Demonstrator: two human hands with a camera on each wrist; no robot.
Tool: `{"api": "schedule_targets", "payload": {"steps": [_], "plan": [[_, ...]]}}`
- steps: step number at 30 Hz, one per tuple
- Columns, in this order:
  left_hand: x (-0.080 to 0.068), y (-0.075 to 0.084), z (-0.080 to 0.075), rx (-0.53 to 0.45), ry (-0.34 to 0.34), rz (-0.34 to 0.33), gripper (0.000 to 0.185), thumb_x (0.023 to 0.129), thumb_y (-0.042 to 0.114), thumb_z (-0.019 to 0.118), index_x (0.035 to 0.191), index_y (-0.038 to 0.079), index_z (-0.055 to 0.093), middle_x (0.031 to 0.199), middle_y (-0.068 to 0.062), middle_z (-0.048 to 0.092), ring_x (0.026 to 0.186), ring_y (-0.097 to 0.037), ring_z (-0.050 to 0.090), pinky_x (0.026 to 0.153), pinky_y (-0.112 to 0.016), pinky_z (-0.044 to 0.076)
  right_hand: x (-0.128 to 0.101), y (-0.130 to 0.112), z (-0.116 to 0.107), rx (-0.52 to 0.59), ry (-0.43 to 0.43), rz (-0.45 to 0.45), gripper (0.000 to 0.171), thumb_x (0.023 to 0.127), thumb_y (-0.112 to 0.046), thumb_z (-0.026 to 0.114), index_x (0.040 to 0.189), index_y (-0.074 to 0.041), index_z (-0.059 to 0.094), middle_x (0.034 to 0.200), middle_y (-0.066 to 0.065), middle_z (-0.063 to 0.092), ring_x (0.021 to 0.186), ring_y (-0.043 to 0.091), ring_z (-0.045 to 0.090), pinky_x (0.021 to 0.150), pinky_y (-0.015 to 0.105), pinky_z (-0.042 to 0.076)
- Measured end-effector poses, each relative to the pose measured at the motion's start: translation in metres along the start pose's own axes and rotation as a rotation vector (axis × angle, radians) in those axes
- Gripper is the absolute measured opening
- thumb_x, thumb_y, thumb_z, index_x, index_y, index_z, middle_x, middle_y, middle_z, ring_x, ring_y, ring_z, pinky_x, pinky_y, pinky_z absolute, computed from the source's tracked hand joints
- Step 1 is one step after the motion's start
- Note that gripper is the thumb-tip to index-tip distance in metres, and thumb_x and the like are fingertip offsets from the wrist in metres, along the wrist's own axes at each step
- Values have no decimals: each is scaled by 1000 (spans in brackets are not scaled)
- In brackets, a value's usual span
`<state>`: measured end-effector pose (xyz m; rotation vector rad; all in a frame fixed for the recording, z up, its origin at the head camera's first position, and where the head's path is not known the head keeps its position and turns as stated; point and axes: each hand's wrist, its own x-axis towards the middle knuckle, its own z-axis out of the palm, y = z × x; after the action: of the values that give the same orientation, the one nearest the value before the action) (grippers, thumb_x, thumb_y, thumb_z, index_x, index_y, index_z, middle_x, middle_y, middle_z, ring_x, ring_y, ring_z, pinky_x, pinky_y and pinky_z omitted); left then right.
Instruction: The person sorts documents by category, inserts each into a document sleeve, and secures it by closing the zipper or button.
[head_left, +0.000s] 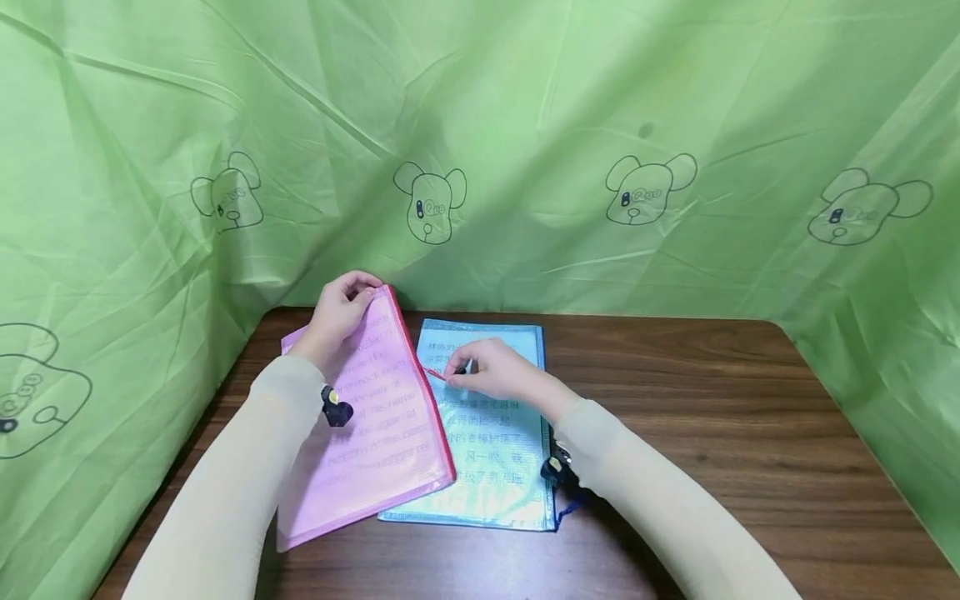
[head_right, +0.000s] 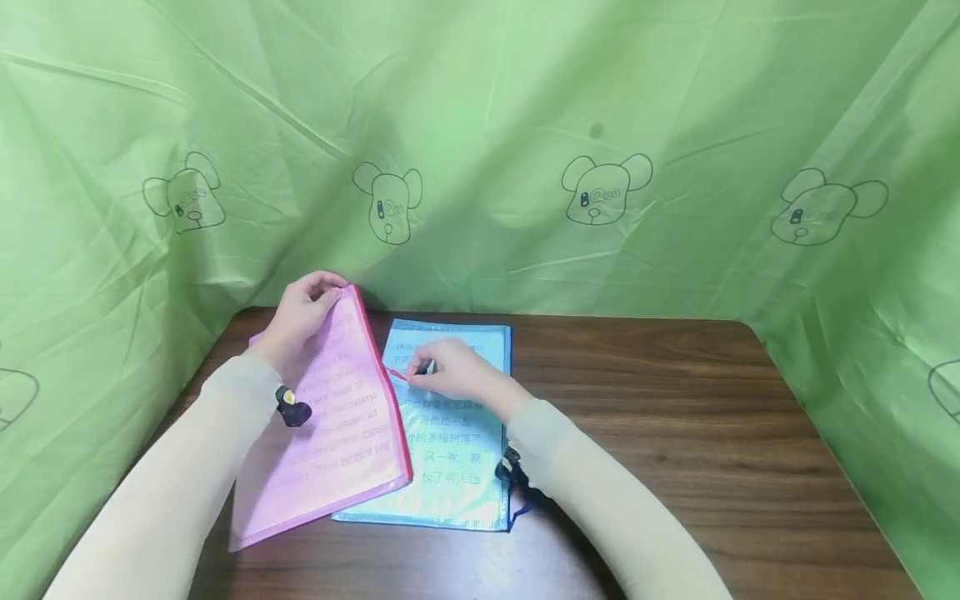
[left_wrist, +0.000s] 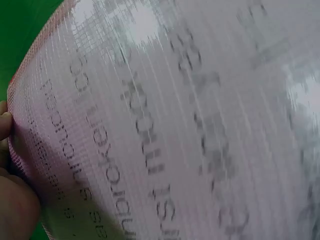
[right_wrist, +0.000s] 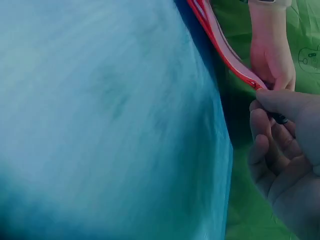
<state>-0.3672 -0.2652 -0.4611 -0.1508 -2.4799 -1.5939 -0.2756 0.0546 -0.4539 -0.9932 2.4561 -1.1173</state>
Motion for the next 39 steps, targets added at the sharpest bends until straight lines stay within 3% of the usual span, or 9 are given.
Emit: {"api": "schedule_targets", "payload": {"steps": [5, 11, 18, 24, 31, 39], "plan": [[-3, -6, -11, -52, 95, -22, 21, 108, 5, 63, 125, 2, 75, 95, 2, 66, 90, -12, 57, 80, -24, 46, -28, 4, -4, -21, -42, -9, 7, 103, -19, 79, 106, -13, 82, 93, -6, 78, 69, 8, 63, 66, 27, 54], [-6, -14, -30, -99, 173, -56, 22, 108, 5, 62, 126, -2, 73, 91, 5, 63, 84, -9, 56, 71, -19, 46, -58, 4, -6, -4, -106, -69, 6, 102, -17, 80, 106, -15, 83, 92, -12, 75, 71, 6, 60, 65, 24, 51], [-12, -20, -52, -106, 247, -124, 20, 108, 7, 63, 124, 3, 76, 90, 9, 63, 82, -7, 55, 67, -16, 46, -84, 8, -3, 20, -225, -133, 4, 102, -15, 79, 103, -18, 82, 90, -15, 71, 74, 2, 58, 66, 21, 51], [-14, -18, -56, -76, 204, -124, 20, 110, 9, 61, 123, 5, 76, 93, 7, 62, 85, -9, 55, 69, -17, 47, -85, 4, 3, -3, -249, -122, 4, 101, -16, 81, 102, -20, 83, 91, -18, 73, 70, 0, 59, 65, 21, 52], [-13, -21, -57, 112, 92, 17, 22, 109, 11, 60, 123, 2, 76, 93, 0, 63, 87, -12, 55, 75, -22, 44, -88, -4, 5, -53, -193, -54, 16, 101, -17, 79, 117, -13, 79, 97, -15, 72, 73, 2, 61, 69, 23, 55], [-11, -22, -36, 243, -13, 83, 21, 111, 14, 60, 119, 9, 78, 106, -13, 68, 103, -24, 52, 93, -36, 38, -102, 5, -7, -87, -116, -62, 26, 101, -18, 80, 124, -8, 75, 118, 5, 74, 91, 8, 67, 85, 32, 60]]}}
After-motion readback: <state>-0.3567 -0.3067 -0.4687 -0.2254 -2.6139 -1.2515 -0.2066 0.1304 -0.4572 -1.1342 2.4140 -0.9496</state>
